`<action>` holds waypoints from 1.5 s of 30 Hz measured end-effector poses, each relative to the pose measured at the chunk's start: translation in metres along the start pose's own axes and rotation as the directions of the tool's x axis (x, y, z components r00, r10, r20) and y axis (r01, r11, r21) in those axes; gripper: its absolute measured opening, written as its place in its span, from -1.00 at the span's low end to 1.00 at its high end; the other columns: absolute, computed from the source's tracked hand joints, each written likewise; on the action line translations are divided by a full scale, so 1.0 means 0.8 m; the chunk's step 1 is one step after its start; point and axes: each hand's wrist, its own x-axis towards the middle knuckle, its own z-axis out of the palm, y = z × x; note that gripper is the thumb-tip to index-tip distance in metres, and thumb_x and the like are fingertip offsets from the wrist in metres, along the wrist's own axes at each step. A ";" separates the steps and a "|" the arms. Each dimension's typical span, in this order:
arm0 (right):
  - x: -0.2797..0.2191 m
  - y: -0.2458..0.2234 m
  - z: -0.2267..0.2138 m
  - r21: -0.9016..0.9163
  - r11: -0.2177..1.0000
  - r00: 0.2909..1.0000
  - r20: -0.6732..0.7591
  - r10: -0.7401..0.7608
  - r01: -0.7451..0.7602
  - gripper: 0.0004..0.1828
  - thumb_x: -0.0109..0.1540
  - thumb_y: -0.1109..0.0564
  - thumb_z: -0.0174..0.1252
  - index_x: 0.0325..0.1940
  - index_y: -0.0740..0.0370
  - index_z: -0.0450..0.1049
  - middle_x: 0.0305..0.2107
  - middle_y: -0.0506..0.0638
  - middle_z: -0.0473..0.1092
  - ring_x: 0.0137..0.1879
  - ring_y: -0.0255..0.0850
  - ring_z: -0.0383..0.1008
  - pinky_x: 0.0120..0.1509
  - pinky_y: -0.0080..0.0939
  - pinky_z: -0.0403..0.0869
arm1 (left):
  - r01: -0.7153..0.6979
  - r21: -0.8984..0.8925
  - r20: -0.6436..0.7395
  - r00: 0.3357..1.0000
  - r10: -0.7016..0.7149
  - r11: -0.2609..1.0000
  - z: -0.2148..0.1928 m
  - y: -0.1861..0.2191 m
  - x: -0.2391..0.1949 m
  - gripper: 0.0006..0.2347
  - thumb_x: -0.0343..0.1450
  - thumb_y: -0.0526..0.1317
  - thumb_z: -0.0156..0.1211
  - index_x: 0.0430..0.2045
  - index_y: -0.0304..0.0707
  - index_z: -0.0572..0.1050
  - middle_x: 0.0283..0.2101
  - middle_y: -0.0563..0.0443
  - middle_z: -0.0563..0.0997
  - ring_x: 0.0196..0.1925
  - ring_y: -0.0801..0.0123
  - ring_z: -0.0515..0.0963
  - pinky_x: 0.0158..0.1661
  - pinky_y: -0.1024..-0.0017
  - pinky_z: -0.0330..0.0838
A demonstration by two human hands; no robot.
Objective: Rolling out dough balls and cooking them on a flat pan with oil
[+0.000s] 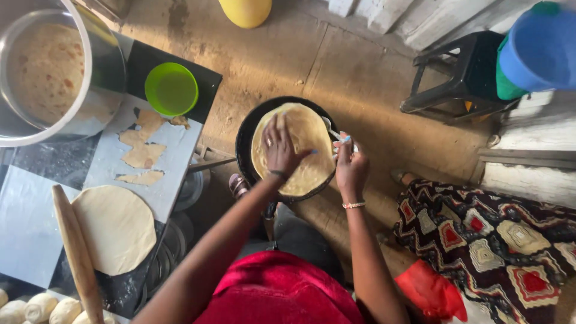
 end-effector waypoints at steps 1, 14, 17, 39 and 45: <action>0.005 0.004 0.005 0.008 1.000 1.000 -0.001 -0.003 0.003 -0.62 0.54 0.01 0.10 0.22 0.12 0.79 -0.28 0.03 0.74 -0.23 -0.18 0.76 0.01 -0.10 0.71 | -0.002 0.006 -0.006 1.000 0.002 1.000 0.006 0.004 0.002 0.33 0.23 0.29 0.76 0.79 -0.27 -0.12 0.78 -0.42 -0.05 0.81 -0.27 0.01 0.74 -0.17 -0.19; 0.060 0.021 0.001 0.112 0.986 0.971 0.194 -0.140 0.120 -0.65 0.60 0.00 0.15 0.30 0.17 0.74 -0.19 0.11 0.73 -0.15 -0.17 0.75 -0.06 -0.17 0.71 | -0.367 0.250 0.296 0.910 0.290 0.896 0.032 -0.048 0.023 0.45 0.02 0.26 0.78 0.81 -0.16 -0.14 0.84 -0.36 -0.24 0.87 -0.21 -0.27 0.75 -0.29 -0.35; 0.055 0.044 -0.025 0.151 0.971 0.951 0.221 -0.218 0.187 -0.65 0.65 0.08 0.11 0.36 0.27 0.70 -0.14 0.21 0.72 -0.06 -0.11 0.73 0.00 -0.15 0.72 | -0.534 0.191 0.384 0.813 0.438 0.823 0.009 -0.055 0.017 0.35 0.09 0.21 0.74 0.82 0.01 -0.08 0.87 -0.08 -0.18 0.90 0.07 -0.19 0.77 -0.21 -0.30; -0.224 -0.076 0.066 -0.223 0.520 0.563 0.239 -0.791 0.825 -0.58 0.47 0.10 0.27 0.39 0.31 0.63 -0.03 0.13 0.58 0.09 -0.01 0.69 0.14 -0.15 0.67 | 0.208 -0.774 0.457 0.838 -0.300 -0.599 -0.055 -0.207 -0.050 -0.26 0.57 0.43 0.14 0.48 -0.13 0.58 0.45 -0.22 0.69 0.43 -0.10 0.72 0.53 -0.12 0.49; -0.172 0.014 -0.006 -0.101 0.957 0.961 0.072 -0.267 0.273 -0.61 0.59 0.13 0.10 0.44 0.19 0.69 -0.09 0.21 0.74 -0.02 0.09 0.79 0.03 0.04 0.70 | 0.275 -0.961 0.262 0.900 -0.347 -0.014 -0.013 -0.026 -0.025 -0.30 0.63 0.28 0.11 0.57 -0.28 0.43 0.55 -0.45 0.48 0.56 -0.33 0.47 0.51 -0.37 0.26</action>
